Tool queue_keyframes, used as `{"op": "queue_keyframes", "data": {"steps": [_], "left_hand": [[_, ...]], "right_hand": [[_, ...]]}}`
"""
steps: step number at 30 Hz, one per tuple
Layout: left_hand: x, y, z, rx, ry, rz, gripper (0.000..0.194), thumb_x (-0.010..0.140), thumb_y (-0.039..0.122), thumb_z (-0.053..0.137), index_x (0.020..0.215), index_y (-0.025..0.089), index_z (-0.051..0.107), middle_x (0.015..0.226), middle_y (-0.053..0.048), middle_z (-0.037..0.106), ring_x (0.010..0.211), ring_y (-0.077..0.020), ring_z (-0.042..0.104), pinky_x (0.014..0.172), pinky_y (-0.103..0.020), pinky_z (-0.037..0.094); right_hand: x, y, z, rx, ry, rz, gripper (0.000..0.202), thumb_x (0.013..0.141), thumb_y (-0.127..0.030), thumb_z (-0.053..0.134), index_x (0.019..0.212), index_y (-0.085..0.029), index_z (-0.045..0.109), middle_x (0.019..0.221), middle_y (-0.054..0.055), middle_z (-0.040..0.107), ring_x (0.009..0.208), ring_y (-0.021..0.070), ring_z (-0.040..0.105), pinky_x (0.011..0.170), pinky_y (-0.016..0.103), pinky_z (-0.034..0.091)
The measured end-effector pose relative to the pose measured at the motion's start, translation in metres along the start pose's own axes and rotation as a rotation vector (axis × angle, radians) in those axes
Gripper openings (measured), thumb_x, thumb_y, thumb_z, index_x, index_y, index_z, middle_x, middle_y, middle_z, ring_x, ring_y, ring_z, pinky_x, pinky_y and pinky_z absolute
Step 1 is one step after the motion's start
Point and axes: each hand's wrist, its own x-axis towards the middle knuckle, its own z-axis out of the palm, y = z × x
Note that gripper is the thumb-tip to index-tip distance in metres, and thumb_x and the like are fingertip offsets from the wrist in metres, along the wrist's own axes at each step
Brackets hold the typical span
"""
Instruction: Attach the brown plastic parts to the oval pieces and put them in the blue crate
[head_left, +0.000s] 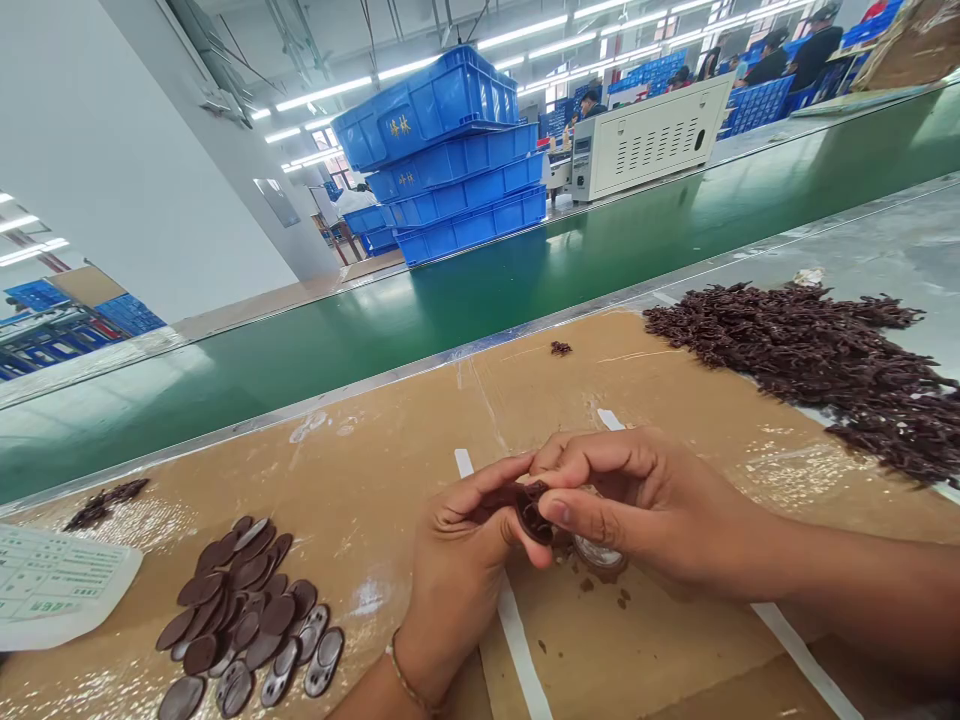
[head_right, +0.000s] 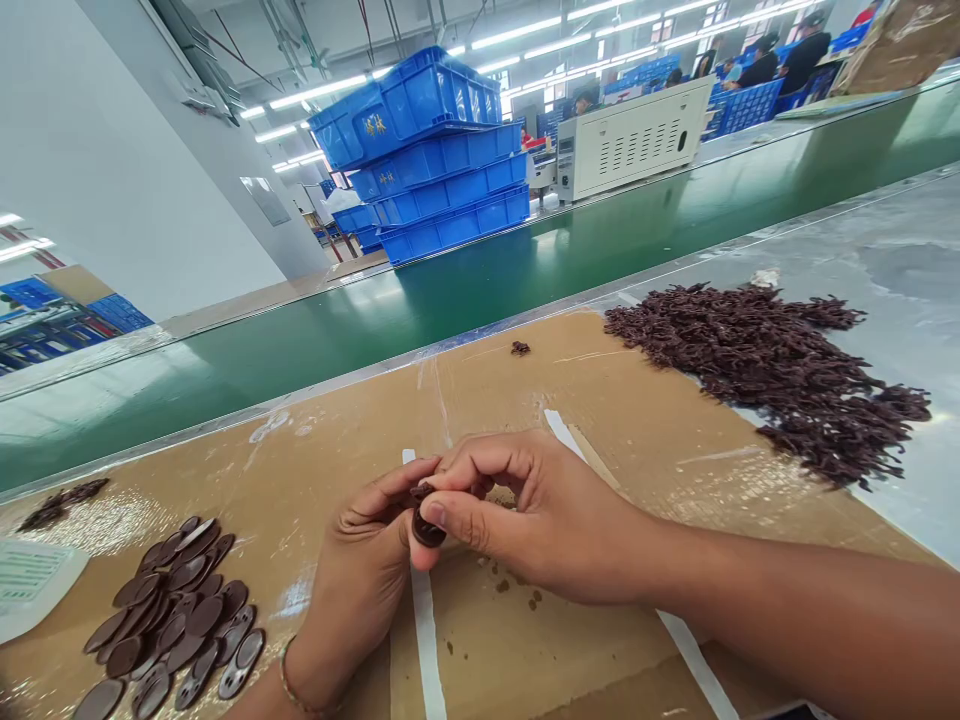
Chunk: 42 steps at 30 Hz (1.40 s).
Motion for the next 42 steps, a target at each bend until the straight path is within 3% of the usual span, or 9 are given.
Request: {"op": "queue_keyframes", "data": {"steps": [10,21,28,33,39,42], "left_hand": [[0.0005,-0.0048,-0.0008,-0.019,-0.015,-0.011,0.020,0.077,0.022,0.083,0.093,0.032,0.082,0.053,0.004,0.069,0.062,-0.0079,0.065,0.073,-0.016,0.057],[-0.0001,-0.0027,-0.0027,0.007,0.010,-0.016,0.020,0.075,0.023,0.085,0.092,0.031,0.082,0.055,0.003,0.071,0.068,-0.0098,0.068,0.075,-0.017,0.058],[-0.0012,-0.0033,-0.0022,0.015,-0.030,0.016,0.020,0.077,0.024,0.083,0.095,0.031,0.082,0.056,0.002,0.071,0.068,-0.0110,0.069,0.075,-0.020,0.059],[-0.0020,-0.0015,-0.0029,0.024,-0.027,0.008,0.020,0.078,0.023,0.083,0.095,0.032,0.082,0.059,0.002,0.073,0.071,-0.0118,0.071,0.076,-0.020,0.059],[-0.0001,-0.0007,0.0003,0.009,0.011,0.019,0.020,0.072,0.023,0.087,0.090,0.031,0.082,0.074,0.000,0.079,0.078,-0.0132,0.074,0.077,-0.019,0.059],[-0.0009,-0.0011,0.0001,0.011,0.009,0.010,0.020,0.073,0.023,0.086,0.091,0.030,0.082,0.069,-0.001,0.078,0.076,-0.0146,0.074,0.077,-0.022,0.060]], "right_hand": [[-0.0006,0.0043,-0.0006,0.073,-0.004,0.033,0.020,0.095,-0.028,0.064,0.078,-0.017,0.065,0.083,0.002,0.071,0.078,0.0121,0.064,0.075,0.030,0.049],[0.0011,0.0020,0.0026,0.138,0.005,0.041,0.020,0.095,-0.026,0.064,0.078,-0.018,0.066,0.081,0.002,0.073,0.078,0.0117,0.067,0.075,0.029,0.054],[0.0001,0.0011,0.0007,0.037,0.034,0.060,0.023,0.094,-0.032,0.064,0.077,-0.017,0.065,0.083,0.005,0.075,0.076,0.0133,0.064,0.070,0.030,0.052],[0.0003,-0.0024,0.0015,0.086,0.021,0.050,0.022,0.093,-0.031,0.067,0.076,-0.018,0.066,0.082,0.004,0.074,0.081,0.0137,0.068,0.078,0.031,0.055],[0.0001,-0.0029,0.0015,0.059,0.035,0.050,0.022,0.092,-0.032,0.068,0.076,-0.017,0.067,0.081,0.005,0.074,0.079,0.0149,0.067,0.073,0.032,0.055],[-0.0002,-0.0020,0.0010,0.073,0.033,0.046,0.022,0.092,-0.032,0.068,0.076,-0.018,0.067,0.081,0.004,0.074,0.081,0.0147,0.068,0.076,0.031,0.055]]}}
